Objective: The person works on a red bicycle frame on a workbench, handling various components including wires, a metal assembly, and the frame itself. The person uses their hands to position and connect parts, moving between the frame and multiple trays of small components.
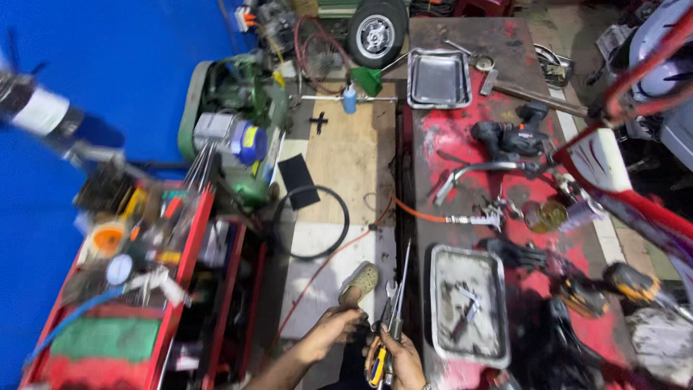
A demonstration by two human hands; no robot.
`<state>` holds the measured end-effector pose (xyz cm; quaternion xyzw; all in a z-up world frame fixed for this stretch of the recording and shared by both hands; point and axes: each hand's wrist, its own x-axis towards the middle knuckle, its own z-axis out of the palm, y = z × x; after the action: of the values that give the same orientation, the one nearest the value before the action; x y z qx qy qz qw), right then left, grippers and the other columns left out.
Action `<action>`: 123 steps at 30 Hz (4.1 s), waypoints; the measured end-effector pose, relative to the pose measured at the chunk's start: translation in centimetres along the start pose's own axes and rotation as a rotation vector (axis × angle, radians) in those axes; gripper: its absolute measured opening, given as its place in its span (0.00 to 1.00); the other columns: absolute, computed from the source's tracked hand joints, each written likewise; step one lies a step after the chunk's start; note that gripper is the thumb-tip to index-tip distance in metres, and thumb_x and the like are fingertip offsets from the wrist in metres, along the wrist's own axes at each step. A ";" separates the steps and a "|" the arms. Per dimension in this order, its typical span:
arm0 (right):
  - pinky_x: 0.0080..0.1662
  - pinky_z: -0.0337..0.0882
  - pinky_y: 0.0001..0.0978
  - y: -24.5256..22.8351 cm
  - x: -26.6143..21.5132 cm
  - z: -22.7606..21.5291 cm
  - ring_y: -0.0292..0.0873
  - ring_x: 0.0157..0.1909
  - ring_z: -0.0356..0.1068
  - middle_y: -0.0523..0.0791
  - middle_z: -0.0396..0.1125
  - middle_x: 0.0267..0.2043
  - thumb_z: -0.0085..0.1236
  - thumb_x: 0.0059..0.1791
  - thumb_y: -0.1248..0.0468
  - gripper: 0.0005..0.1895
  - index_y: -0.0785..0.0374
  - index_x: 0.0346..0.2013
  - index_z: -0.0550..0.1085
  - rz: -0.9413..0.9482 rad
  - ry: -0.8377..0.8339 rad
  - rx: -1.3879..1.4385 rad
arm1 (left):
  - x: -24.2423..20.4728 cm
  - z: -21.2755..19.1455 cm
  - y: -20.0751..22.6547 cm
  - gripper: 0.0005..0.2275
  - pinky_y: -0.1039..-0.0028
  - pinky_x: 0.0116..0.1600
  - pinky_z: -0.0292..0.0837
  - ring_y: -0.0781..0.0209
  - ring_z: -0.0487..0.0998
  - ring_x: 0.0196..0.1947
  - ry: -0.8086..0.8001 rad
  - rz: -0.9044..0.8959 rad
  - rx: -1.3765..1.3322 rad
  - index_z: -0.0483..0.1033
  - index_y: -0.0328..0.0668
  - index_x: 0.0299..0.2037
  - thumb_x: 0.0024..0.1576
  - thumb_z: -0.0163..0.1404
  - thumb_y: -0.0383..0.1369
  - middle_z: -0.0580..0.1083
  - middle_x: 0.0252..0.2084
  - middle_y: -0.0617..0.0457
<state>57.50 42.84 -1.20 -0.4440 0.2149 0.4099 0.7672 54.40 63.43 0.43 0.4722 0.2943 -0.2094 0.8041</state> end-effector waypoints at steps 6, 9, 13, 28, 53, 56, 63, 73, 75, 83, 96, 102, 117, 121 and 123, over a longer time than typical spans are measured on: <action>0.27 0.74 0.39 -14.2 15.7 4.5 0.52 0.21 0.74 0.55 0.73 0.22 0.53 0.52 0.58 0.17 0.73 0.32 0.77 -0.016 0.121 -0.192 | 20.7 -2.7 18.6 0.13 0.75 0.41 0.74 0.66 0.79 0.36 -0.068 0.172 0.344 0.81 0.37 0.47 0.61 0.51 0.38 0.81 0.38 0.53; 0.23 0.71 0.41 -20.6 20.6 6.9 0.50 0.18 0.70 0.52 0.70 0.19 0.53 0.52 0.57 0.17 0.70 0.27 0.72 -0.143 0.110 -0.026 | 26.9 -3.0 25.9 0.13 0.74 0.41 0.74 0.63 0.80 0.35 -0.071 0.155 0.314 0.80 0.35 0.48 0.60 0.52 0.36 0.81 0.40 0.49; 0.24 0.71 0.38 -29.8 26.5 9.9 0.48 0.19 0.70 0.51 0.71 0.21 0.54 0.52 0.61 0.13 0.70 0.30 0.74 -0.236 0.190 0.010 | 37.2 -1.4 37.5 0.13 0.69 0.40 0.77 0.61 0.78 0.32 0.037 0.014 0.437 0.78 0.41 0.50 0.59 0.51 0.37 0.78 0.42 0.47; 0.35 0.73 0.37 -42.1 54.9 10.8 0.44 0.29 0.74 0.51 0.76 0.27 0.61 0.48 0.62 0.11 0.67 0.39 0.77 -0.199 0.768 -0.070 | 92.9 4.7 59.6 0.41 0.56 0.66 0.66 0.35 0.68 0.64 0.181 0.202 1.293 0.50 0.31 0.72 0.53 0.57 0.44 0.63 0.66 0.28; 0.39 0.74 0.46 -52.6 61.5 12.3 0.55 0.35 0.77 0.54 0.76 0.32 0.61 0.46 0.52 0.20 0.65 0.44 0.75 -0.020 0.956 -0.560 | 99.0 8.0 61.4 0.14 0.62 0.27 0.69 0.53 0.75 0.25 0.508 -0.290 0.413 0.75 0.23 0.43 0.56 0.55 0.32 0.77 0.36 0.39; 0.39 0.72 0.45 -52.5 61.6 11.5 0.53 0.36 0.75 0.53 0.75 0.31 0.63 0.47 0.52 0.20 0.65 0.42 0.76 -0.083 0.969 -0.676 | 99.2 7.3 62.6 0.13 0.64 0.26 0.70 0.56 0.74 0.25 0.606 -0.326 0.323 0.74 0.24 0.43 0.56 0.55 0.31 0.75 0.36 0.42; 0.38 0.75 0.44 -53.7 60.3 11.6 0.51 0.30 0.79 0.52 0.77 0.27 0.61 0.47 0.49 0.22 0.65 0.44 0.75 0.151 0.893 -0.367 | 98.8 7.8 62.2 0.25 0.63 0.32 0.71 0.48 0.78 0.34 0.526 -0.271 0.658 0.63 0.18 0.53 0.56 0.57 0.35 0.76 0.43 0.34; 0.31 0.74 0.35 -52.4 62.8 10.5 0.41 0.25 0.76 0.47 0.76 0.25 0.61 0.49 0.59 0.17 0.58 0.51 0.77 0.069 0.712 -0.349 | 98.1 4.3 64.2 0.14 0.67 0.24 0.62 0.56 0.70 0.24 0.254 -0.279 0.481 0.74 0.33 0.45 0.54 0.59 0.33 0.73 0.31 0.46; 0.28 0.72 0.37 -52.7 62.3 10.5 0.41 0.23 0.70 0.47 0.71 0.24 0.61 0.50 0.63 0.17 0.58 0.53 0.75 0.115 0.585 -0.187 | 97.3 1.9 66.1 0.09 0.71 0.24 0.67 0.62 0.71 0.22 0.180 -0.276 0.494 0.78 0.35 0.39 0.53 0.58 0.32 0.75 0.29 0.52; 0.31 0.75 0.35 -55.9 65.8 6.3 0.40 0.26 0.71 0.43 0.71 0.28 0.59 0.49 0.69 0.17 0.61 0.53 0.74 0.220 0.292 -0.244 | 98.8 -4.0 80.3 0.10 0.71 0.25 0.61 0.64 0.66 0.18 0.145 0.162 0.597 0.75 0.32 0.35 0.59 0.57 0.33 0.69 0.21 0.53; 0.61 0.70 0.47 -71.1 85.7 8.1 0.58 0.62 0.68 0.53 0.66 0.61 0.59 0.45 0.63 0.30 0.52 0.62 0.69 0.383 0.604 -1.276 | 123.5 11.3 81.1 0.06 0.74 0.27 0.72 0.64 0.74 0.22 0.037 -0.206 0.202 0.75 0.46 0.31 0.58 0.57 0.33 0.72 0.26 0.56; 0.60 0.68 0.48 -75.2 84.3 10.9 0.55 0.62 0.65 0.51 0.68 0.57 0.63 0.45 0.56 0.23 0.59 0.52 0.72 0.130 0.904 -1.094 | 130.7 20.8 75.0 0.04 0.72 0.26 0.72 0.62 0.74 0.23 -0.099 -0.316 0.254 0.78 0.41 0.35 0.58 0.57 0.31 0.73 0.26 0.54; 0.59 0.65 0.54 -88.8 93.8 -1.0 0.69 0.63 0.58 0.66 0.54 0.65 0.66 0.40 0.61 0.43 0.70 0.66 0.60 -0.259 1.460 -0.972 | 126.1 17.7 78.3 0.29 0.57 0.53 0.75 0.37 0.78 0.51 -0.813 0.784 1.958 0.70 0.31 0.57 0.44 0.63 0.31 0.69 0.60 0.34; 0.53 0.72 0.51 -87.8 95.8 -5.6 0.64 0.54 0.71 0.63 0.69 0.53 0.62 0.48 0.58 0.22 0.69 0.52 0.73 0.016 1.340 -0.793 | 126.0 16.1 81.3 0.26 0.54 0.52 0.73 0.35 0.77 0.49 -0.938 0.626 2.004 0.70 0.32 0.56 0.47 0.63 0.33 0.69 0.60 0.32; 0.50 0.75 0.50 -87.1 96.0 -7.0 0.62 0.47 0.74 0.62 0.73 0.44 0.62 0.49 0.56 0.17 0.69 0.41 0.79 0.045 1.287 -0.848 | 126.1 15.5 82.6 0.24 0.55 0.56 0.73 0.37 0.77 0.50 -0.924 0.405 2.054 0.71 0.33 0.56 0.51 0.62 0.36 0.73 0.54 0.34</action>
<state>184.01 55.42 -27.38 -0.8465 0.4524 0.1335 0.2469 202.66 80.89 -25.75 0.8229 -0.4212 -0.3710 0.0887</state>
